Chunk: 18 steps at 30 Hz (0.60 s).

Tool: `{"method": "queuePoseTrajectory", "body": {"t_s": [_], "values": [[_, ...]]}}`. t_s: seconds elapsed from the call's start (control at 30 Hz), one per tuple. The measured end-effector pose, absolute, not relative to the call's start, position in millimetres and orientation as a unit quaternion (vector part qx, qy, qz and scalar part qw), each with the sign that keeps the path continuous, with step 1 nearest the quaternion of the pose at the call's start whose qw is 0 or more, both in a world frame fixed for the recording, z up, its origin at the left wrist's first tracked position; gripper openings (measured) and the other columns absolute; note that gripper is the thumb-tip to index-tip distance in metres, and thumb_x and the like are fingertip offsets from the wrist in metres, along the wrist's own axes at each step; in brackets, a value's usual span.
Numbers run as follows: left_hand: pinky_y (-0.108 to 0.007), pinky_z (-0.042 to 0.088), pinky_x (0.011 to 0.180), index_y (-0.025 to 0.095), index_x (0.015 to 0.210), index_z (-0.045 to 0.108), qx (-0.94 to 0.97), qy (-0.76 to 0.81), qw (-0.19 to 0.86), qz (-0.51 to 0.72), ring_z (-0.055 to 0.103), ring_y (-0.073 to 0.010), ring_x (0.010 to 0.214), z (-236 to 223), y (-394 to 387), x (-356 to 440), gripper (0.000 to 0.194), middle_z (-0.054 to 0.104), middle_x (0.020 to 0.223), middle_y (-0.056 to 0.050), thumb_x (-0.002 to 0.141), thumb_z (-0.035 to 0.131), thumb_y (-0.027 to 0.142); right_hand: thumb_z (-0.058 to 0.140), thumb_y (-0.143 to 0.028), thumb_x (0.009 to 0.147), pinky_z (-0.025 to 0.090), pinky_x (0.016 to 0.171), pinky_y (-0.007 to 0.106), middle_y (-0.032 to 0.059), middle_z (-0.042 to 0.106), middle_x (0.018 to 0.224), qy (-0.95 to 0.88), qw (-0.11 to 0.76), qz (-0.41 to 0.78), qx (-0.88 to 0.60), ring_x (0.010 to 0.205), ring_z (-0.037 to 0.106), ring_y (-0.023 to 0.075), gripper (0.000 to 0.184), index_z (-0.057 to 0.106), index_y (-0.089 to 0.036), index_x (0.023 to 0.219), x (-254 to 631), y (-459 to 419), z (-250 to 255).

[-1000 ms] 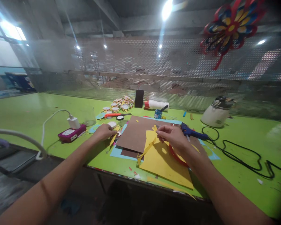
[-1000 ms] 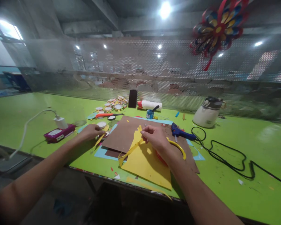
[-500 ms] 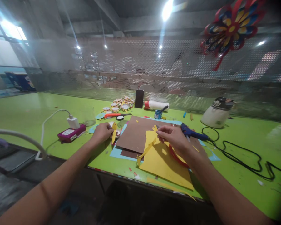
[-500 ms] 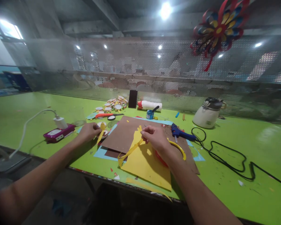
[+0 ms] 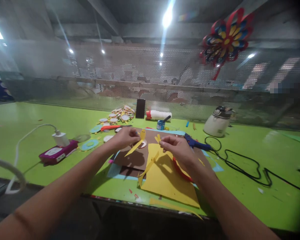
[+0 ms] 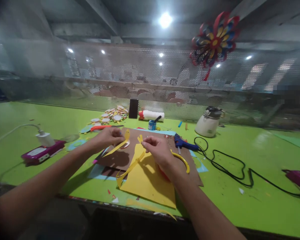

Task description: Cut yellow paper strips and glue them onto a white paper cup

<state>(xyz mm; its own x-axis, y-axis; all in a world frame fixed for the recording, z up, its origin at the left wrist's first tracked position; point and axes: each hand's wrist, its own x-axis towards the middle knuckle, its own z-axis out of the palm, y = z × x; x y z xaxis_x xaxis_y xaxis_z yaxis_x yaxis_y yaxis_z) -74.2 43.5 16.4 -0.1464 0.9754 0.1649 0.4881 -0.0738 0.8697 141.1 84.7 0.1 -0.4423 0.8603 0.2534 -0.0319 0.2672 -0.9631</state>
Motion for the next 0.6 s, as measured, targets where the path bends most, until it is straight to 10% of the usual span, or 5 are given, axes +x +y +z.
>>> {"method": "queuePoseTrajectory", "body": {"t_s": [0.6], "values": [[-0.026,0.047,0.061,0.016,0.081,0.062,0.534,0.534,0.45,0.477,0.061,-0.0158,0.066,-18,69,-33,0.016,0.067,0.073,-0.002,0.066,0.066,0.018,0.066,-0.032,0.071,0.049,0.067,0.031,0.0024,0.065,0.068,-0.658,0.357,0.546,-0.375,0.066,0.061,0.0166,0.016,0.065,-0.016,0.073,129,84,-19]]}}
